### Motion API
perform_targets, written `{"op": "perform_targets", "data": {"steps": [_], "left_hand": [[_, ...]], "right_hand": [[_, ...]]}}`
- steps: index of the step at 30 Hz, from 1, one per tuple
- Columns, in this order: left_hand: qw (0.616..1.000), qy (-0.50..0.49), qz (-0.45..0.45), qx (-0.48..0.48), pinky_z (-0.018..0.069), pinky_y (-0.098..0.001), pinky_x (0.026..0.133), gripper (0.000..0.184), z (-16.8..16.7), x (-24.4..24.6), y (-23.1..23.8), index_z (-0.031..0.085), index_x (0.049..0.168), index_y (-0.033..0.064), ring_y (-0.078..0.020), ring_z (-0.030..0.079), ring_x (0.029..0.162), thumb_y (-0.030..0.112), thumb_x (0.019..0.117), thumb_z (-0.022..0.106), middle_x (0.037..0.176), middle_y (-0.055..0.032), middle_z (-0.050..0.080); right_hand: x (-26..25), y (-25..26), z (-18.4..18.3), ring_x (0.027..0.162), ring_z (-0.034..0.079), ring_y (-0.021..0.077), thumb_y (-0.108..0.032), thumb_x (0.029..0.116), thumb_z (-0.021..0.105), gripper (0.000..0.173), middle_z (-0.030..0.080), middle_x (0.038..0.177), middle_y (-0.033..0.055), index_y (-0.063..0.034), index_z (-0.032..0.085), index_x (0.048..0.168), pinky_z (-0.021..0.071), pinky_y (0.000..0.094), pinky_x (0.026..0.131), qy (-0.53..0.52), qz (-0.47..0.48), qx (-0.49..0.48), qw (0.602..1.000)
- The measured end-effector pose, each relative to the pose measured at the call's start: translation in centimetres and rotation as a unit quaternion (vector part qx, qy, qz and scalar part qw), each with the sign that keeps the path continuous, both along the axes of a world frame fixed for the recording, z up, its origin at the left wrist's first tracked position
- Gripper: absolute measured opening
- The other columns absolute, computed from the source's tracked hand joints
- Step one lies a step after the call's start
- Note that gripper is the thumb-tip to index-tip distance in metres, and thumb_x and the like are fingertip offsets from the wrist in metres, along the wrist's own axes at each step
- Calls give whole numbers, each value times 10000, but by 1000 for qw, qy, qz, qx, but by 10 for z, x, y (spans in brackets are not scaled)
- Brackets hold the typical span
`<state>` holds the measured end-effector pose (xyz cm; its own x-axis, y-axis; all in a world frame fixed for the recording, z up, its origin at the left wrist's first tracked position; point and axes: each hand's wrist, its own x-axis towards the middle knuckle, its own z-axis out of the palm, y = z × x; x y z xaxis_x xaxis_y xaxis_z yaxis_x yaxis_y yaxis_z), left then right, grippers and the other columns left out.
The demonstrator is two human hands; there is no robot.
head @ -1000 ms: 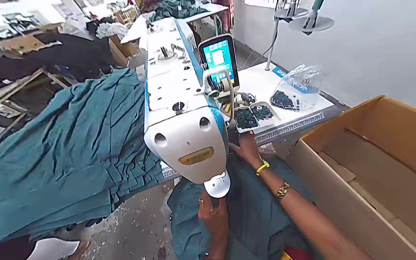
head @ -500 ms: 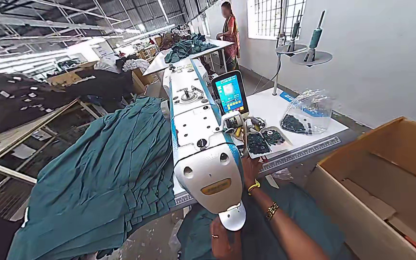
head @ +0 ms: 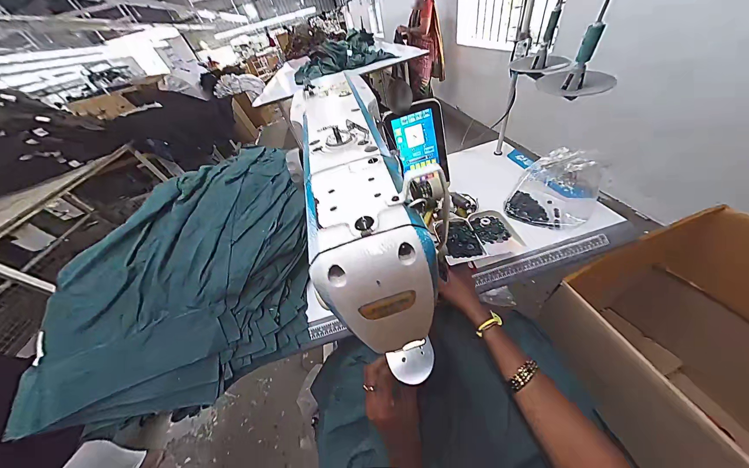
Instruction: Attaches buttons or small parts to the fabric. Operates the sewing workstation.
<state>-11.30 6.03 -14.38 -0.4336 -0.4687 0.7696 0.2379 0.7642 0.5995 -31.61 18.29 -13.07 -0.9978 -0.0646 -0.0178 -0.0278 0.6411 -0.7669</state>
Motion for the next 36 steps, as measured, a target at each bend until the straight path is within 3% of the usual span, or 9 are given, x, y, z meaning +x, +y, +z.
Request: {"op": "perform_targets", "data": {"steps": [6, 11, 13, 16, 22, 26, 29, 32, 36], "left_hand": [[998, -15, -23, 53, 507, -182, 896, 212, 9, -2, -3, 680, 846, -88, -100, 645, 977, 122, 819, 670, 949, -161, 673], [972, -116, -101, 176, 511, -166, 810, 223, 24, -8, -23, 610, 950, -57, -3, 607, 898, 109, 812, 667, 942, -69, 629], [968, -197, -95, 123, 511, -279, 868, 340, 38, -3, -28, 640, 1065, -120, -110, 642, 934, 130, 836, 661, 982, -165, 681], [970, -237, -59, 13, 508, -510, 933, 432, 53, 1, -16, 617, 1121, -200, -398, 664, 1024, 125, 836, 639, 1050, -329, 666], [975, -219, -35, -2, 495, -510, 974, 543, 42, -2, -12, 596, 1167, -207, -445, 643, 1080, 182, 801, 689, 1129, -366, 639], [923, -359, -136, 20, 520, -560, 908, 378, 50, 10, -46, 587, 1220, -140, -398, 667, 1012, 52, 898, 634, 1052, -283, 669], [857, -431, -276, -58, 546, -545, 947, 344, 42, 37, -65, 693, 1182, -24, -335, 700, 1048, 247, 973, 664, 1080, -165, 730], [784, -450, -401, -150, 486, -551, 1051, 446, 23, 72, -61, 714, 1226, 87, -323, 630, 1220, 443, 968, 643, 1250, -114, 695], [774, -450, -414, -165, 403, -594, 1118, 551, 5, 100, -57, 712, 1247, 113, -359, 562, 1309, 560, 938, 621, 1321, -131, 656]], "right_hand": [[2, 29, -16, 1332, 533, 375, -347, 1001, 641, 611, 534, 1430, 295, 87, 512, 1411, 419, 459, 1139, 35, 83, -108, 990], [3, 44, -17, 1277, 587, 360, -329, 1020, 629, 569, 561, 1399, 288, 87, 516, 1391, 464, 456, 1099, 37, 136, -110, 984], [3, 49, -21, 1259, 583, 365, -319, 1011, 639, 547, 562, 1398, 280, 72, 548, 1383, 459, 473, 1089, 59, 158, -103, 980], [3, 53, -22, 1297, 549, 372, -324, 992, 667, 583, 544, 1424, 276, 46, 534, 1423, 429, 475, 1115, 64, 178, -87, 978], [0, 61, -28, 1281, 583, 318, -267, 995, 664, 511, 548, 1440, 241, 34, 560, 1395, 484, 421, 1082, 60, 202, -121, 970], [1, 60, -21, 1310, 567, 316, -19, 984, 510, 371, 582, 1401, 243, 53, 606, 1335, 452, 427, 1115, 81, 209, -101, 969], [4, 55, -16, 1376, 508, 354, 31, 949, 485, 423, 567, 1423, 249, 32, 608, 1353, 395, 485, 1161, 100, 222, -35, 969], [12, 49, -14, 1346, 528, 403, 22, 948, 518, 458, 482, 1504, 255, -68, 608, 1388, 458, 544, 1089, 96, 220, 38, 970], [27, 44, -6, 1224, 595, 457, 38, 938, 546, 464, 310, 1612, 262, -159, 630, 1349, 532, 590, 937, 63, 230, 88, 967]]}}
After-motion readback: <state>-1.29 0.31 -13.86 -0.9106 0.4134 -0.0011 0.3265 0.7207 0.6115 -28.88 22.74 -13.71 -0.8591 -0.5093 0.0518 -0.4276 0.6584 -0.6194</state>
